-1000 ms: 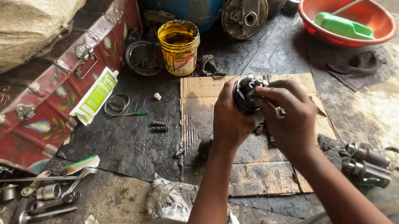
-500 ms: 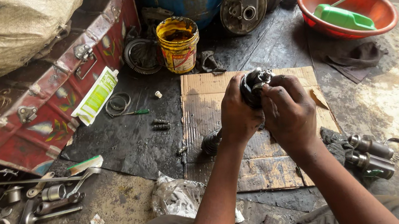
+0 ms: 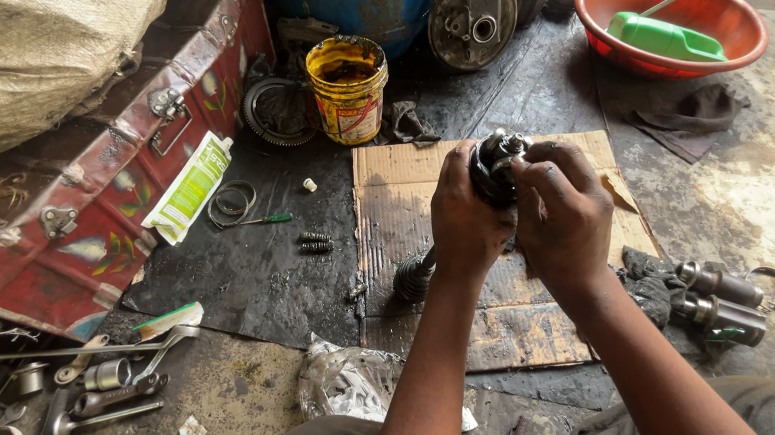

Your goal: The person cleans grease off a CV axle joint using a cloth and wipes the component while sitting on the floor.

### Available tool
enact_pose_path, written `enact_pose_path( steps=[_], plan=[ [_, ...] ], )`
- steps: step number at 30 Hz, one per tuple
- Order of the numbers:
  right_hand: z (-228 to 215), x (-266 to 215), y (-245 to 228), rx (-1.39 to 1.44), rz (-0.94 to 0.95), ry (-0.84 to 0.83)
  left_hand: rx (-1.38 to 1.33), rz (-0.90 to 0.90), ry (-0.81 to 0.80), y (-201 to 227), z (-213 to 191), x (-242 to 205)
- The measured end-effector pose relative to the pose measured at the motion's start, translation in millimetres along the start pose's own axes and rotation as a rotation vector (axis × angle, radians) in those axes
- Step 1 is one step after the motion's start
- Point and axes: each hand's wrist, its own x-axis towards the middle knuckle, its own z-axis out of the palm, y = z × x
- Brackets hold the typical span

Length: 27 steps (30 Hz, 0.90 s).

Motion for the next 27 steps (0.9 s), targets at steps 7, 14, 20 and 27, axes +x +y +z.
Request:
enact_pose_path(
  steps=[7, 14, 20, 27],
  plan=[
    [-5, 1, 3, 0.043, 0.063, 0.015, -0.012, 0.017, -0.019, 5, 2, -1],
    [-6, -4, 11, 0.147, 0.050, 0.042, -0.027, -0.025, -0.001, 10, -1, 3],
    [14, -44, 90, 0.186, 0.191, 0.242, 0.035, 0.002, -0.026, 1, -2, -3],
    [95, -126, 212, -0.239, 0.697, -0.817, -0.251, 0.123, -0.047, -11, -8, -6]
  ],
)
